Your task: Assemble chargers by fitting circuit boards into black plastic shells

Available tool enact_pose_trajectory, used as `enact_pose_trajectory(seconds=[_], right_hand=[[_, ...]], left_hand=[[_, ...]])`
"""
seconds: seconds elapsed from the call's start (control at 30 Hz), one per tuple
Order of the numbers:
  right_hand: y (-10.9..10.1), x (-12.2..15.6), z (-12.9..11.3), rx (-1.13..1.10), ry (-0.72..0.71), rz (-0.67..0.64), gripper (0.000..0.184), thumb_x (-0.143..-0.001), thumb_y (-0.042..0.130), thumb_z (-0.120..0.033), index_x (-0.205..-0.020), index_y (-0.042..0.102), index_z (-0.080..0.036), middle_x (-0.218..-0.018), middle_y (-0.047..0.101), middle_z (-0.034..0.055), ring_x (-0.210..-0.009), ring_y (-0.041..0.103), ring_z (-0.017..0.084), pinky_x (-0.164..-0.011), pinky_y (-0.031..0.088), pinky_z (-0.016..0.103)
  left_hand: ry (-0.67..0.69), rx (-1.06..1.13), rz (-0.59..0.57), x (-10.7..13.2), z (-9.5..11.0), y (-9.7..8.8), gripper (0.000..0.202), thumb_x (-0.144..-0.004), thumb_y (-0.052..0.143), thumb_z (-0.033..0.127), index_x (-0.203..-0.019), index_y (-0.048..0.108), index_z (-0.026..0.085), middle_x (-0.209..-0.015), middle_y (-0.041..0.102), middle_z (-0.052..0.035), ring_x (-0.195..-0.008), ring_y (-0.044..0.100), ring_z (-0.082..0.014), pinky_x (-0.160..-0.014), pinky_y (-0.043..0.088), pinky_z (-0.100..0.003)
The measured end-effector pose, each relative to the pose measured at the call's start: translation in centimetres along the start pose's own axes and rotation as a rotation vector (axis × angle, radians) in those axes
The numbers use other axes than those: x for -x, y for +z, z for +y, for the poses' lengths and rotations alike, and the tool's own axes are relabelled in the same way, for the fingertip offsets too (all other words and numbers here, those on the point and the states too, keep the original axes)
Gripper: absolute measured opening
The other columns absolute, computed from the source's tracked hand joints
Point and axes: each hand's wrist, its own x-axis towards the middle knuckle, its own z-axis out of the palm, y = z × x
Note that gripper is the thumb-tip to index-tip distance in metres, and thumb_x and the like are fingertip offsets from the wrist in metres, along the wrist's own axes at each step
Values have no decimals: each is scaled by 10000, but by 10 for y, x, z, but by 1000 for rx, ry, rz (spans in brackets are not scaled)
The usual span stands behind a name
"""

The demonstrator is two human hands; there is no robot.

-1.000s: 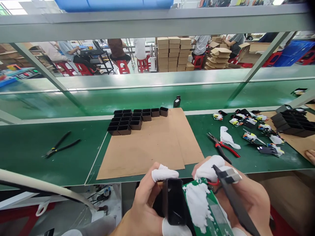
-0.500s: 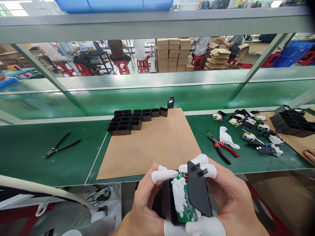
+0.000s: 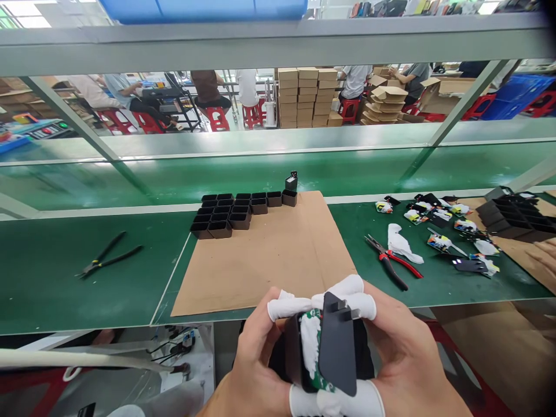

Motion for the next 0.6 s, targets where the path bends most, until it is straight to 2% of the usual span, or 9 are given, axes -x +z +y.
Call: enact_pose_trajectory(seconds=[0.1, 0.27, 0.37, 0.5, 0.6], right_hand=[[0, 0, 0, 0, 2, -19, 546, -707, 980, -117, -1144, 710, -300, -974, 661, -22, -799, 627, 148, -690, 529, 236], [1, 0, 1, -21, 25, -42, 498, -701, 1011, -155, -1071, 708, -294, -928, 612, -36, -782, 586, 134, -668, 495, 233], [2, -1, -1, -40, 72, -41, 523, -696, 1040, -209, -1096, 725, -326, -910, 605, -45, -786, 581, 138, -671, 488, 239], [3, 0, -4, -128, 201, -76, 479, -715, 1022, -213, -1066, 721, -339, -944, 600, -41, -828, 593, 145, -712, 531, 232], [4, 0, -3, -264, 326, -89, 510, -690, 1021, -181, -1057, 698, -325, -984, 599, -37, -882, 615, 151, -757, 575, 217]], left_hand=[[-17, -3, 2, 2, -1, -2, 1110, -451, 1119, 430, -1451, 646, 345, -1289, 723, -113, -1064, 814, -342, -958, 695, -452], [22, -31, 8, 0, 2, 0, 1107, -492, 1124, 381, -1485, 635, 349, -1214, 738, -79, -1003, 830, -302, -879, 696, -332], [11, -47, 23, 3, 1, -3, 1048, -538, 1113, 312, -1475, 645, 343, -1232, 738, -90, -1009, 832, -312, -875, 701, -348], [-62, -74, 19, 11, -2, -9, 1092, -525, 1111, 253, -1499, 625, 346, -1231, 737, -116, -1110, 812, -390, -813, 705, -352], [-117, -90, 41, 11, -1, -7, 1052, -439, 1136, 285, -1397, 701, 305, -1236, 719, -132, -1083, 809, -403, -770, 706, -365]])
